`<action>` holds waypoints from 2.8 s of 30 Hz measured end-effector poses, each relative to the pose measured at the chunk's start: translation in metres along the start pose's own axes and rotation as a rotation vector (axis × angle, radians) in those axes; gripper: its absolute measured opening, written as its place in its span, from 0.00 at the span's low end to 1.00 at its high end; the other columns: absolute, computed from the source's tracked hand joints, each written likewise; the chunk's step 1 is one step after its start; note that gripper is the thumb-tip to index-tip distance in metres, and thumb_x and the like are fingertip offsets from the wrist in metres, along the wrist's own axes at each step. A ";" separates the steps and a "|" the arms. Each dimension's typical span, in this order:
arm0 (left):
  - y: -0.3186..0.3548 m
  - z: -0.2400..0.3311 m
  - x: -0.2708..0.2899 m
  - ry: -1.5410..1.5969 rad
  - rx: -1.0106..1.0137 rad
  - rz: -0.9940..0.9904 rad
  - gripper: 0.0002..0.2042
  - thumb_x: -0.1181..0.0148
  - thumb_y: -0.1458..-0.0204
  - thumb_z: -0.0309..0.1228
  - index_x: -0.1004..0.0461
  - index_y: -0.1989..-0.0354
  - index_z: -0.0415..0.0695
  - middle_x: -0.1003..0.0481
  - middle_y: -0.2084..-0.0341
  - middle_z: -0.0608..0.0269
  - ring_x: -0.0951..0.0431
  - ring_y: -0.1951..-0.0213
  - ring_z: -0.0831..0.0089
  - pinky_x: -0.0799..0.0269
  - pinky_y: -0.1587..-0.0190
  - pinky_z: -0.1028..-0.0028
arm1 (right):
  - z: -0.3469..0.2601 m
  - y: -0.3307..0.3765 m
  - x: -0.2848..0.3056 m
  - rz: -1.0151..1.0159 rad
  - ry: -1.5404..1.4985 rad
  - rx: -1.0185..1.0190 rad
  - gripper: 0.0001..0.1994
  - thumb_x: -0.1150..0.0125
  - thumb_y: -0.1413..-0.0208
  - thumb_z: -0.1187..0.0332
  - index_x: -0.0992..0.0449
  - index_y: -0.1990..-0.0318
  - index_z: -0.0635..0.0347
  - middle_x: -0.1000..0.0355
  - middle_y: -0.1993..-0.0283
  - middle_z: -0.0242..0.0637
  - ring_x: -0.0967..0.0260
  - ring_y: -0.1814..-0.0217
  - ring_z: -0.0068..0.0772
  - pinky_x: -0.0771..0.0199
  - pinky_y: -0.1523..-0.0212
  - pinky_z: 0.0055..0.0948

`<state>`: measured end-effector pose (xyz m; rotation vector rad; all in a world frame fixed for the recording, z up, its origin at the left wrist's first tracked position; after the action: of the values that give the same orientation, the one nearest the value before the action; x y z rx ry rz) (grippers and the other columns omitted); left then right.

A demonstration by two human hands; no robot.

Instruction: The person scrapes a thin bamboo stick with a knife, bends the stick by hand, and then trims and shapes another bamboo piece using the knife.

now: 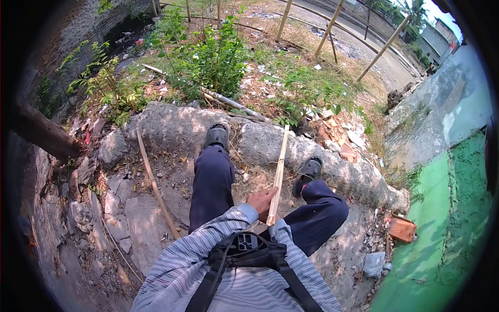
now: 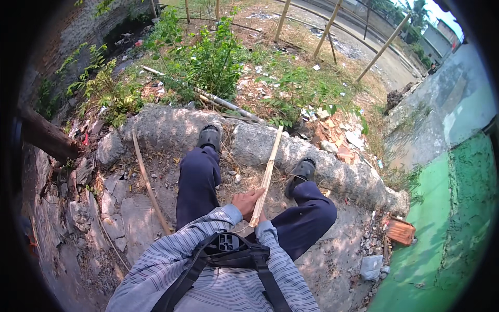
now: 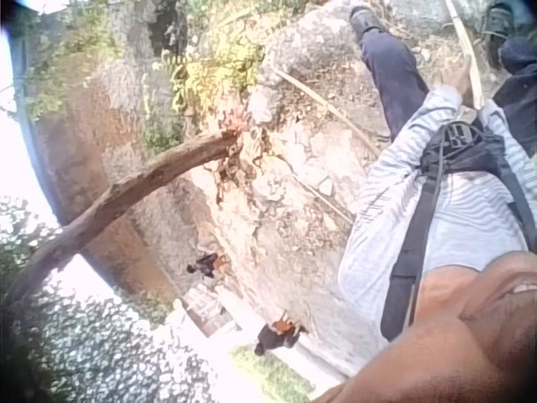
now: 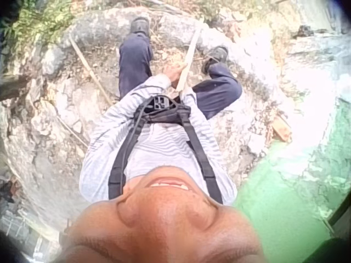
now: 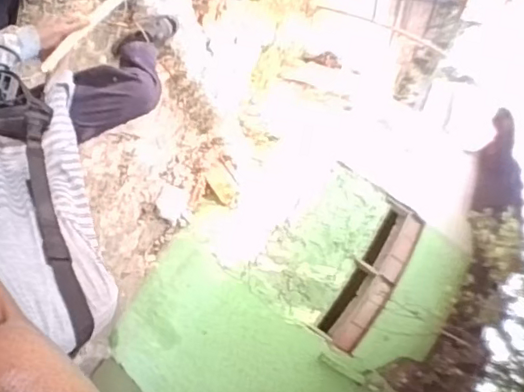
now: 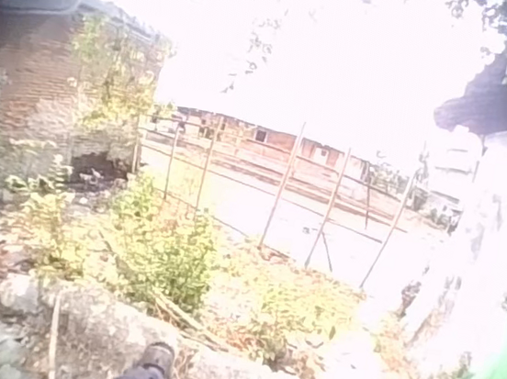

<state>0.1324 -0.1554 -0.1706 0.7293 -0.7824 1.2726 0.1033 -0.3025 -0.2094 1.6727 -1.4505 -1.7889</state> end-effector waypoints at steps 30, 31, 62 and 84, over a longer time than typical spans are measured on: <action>-0.023 0.009 0.272 0.411 -0.298 0.852 0.07 0.34 0.43 0.26 0.20 0.57 0.42 0.19 0.65 0.51 0.17 0.65 0.53 0.23 0.63 0.60 | -0.068 0.088 -0.076 -0.319 0.130 0.277 0.12 0.47 0.37 0.70 0.36 0.47 0.55 0.41 0.70 0.28 0.41 0.74 0.24 0.33 0.70 0.29; -0.019 0.014 0.284 0.416 -0.327 0.855 0.07 0.33 0.44 0.26 0.20 0.57 0.42 0.19 0.64 0.51 0.17 0.64 0.52 0.23 0.63 0.60 | -0.073 0.099 -0.083 -0.312 0.165 0.330 0.13 0.48 0.37 0.70 0.37 0.47 0.54 0.41 0.71 0.28 0.41 0.76 0.24 0.33 0.71 0.30; -0.042 0.093 0.313 1.219 -0.507 0.326 0.24 0.53 0.34 0.58 0.36 0.59 0.45 0.42 0.75 0.73 0.45 0.76 0.84 0.49 0.75 0.79 | -0.103 0.274 -0.154 -0.231 0.564 0.999 0.11 0.46 0.33 0.63 0.35 0.56 0.61 0.43 0.81 0.28 0.46 0.90 0.19 0.42 0.89 0.22; -0.098 0.133 0.274 1.331 -0.484 0.168 0.32 0.62 0.35 0.66 0.35 0.65 0.43 0.41 0.79 0.71 0.45 0.79 0.83 0.50 0.77 0.78 | -0.080 0.333 -0.223 -0.406 0.615 0.991 0.16 0.50 0.33 0.60 0.33 0.50 0.67 0.35 0.77 0.32 0.41 0.84 0.16 0.40 0.83 0.18</action>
<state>0.2485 -0.1331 0.1272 -0.6039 -0.0047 1.3114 0.1012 -0.3169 0.1993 2.7909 -1.8670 -0.4542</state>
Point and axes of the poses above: each hand's wrist, its own y-axis away from the middle knuckle, its own x-axis out of the back of the hand, z = x × y, the point moved 2 cm from there along -y, towards the middle knuckle
